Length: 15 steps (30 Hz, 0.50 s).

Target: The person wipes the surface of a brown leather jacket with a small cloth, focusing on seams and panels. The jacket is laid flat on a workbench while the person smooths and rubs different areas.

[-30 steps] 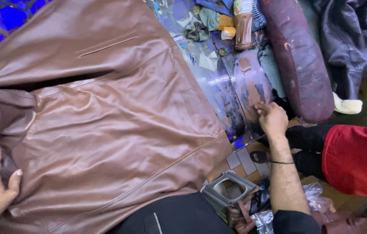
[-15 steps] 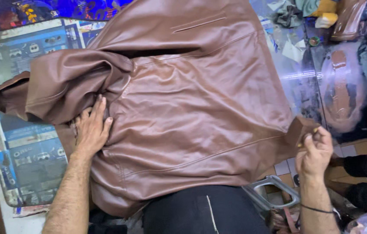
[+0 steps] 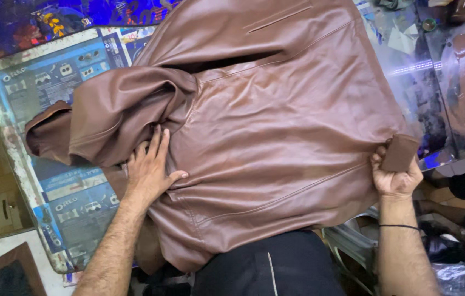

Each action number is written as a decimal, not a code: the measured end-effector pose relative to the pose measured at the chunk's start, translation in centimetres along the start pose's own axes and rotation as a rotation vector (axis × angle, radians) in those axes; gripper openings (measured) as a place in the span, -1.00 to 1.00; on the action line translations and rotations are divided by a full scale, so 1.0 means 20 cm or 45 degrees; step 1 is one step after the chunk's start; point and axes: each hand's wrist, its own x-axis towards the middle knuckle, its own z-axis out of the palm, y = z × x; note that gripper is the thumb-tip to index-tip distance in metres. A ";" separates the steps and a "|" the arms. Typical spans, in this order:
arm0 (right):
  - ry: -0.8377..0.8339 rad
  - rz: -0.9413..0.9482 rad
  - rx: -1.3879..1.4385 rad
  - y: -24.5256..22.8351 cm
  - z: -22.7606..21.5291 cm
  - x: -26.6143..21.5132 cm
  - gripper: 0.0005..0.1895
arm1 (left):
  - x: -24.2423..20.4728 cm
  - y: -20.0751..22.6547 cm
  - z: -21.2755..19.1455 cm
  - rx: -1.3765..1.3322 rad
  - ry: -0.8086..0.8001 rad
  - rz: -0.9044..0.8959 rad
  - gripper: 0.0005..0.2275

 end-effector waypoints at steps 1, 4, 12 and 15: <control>0.018 -0.001 -0.021 -0.01 -0.01 0.00 -0.53 | 0.00 0.00 0.00 -0.012 -0.025 -0.017 0.11; -0.018 -0.052 -0.041 0.01 0.01 -0.03 -0.58 | -0.03 0.05 0.00 -0.091 -0.019 -0.098 0.05; 0.220 -0.084 -0.047 0.35 0.56 -0.18 -0.60 | 0.03 0.20 0.13 -0.471 0.328 -0.001 -0.16; -0.191 -0.212 -0.933 0.51 0.80 -0.13 -0.51 | 0.05 0.17 0.19 -0.476 0.331 0.001 -0.08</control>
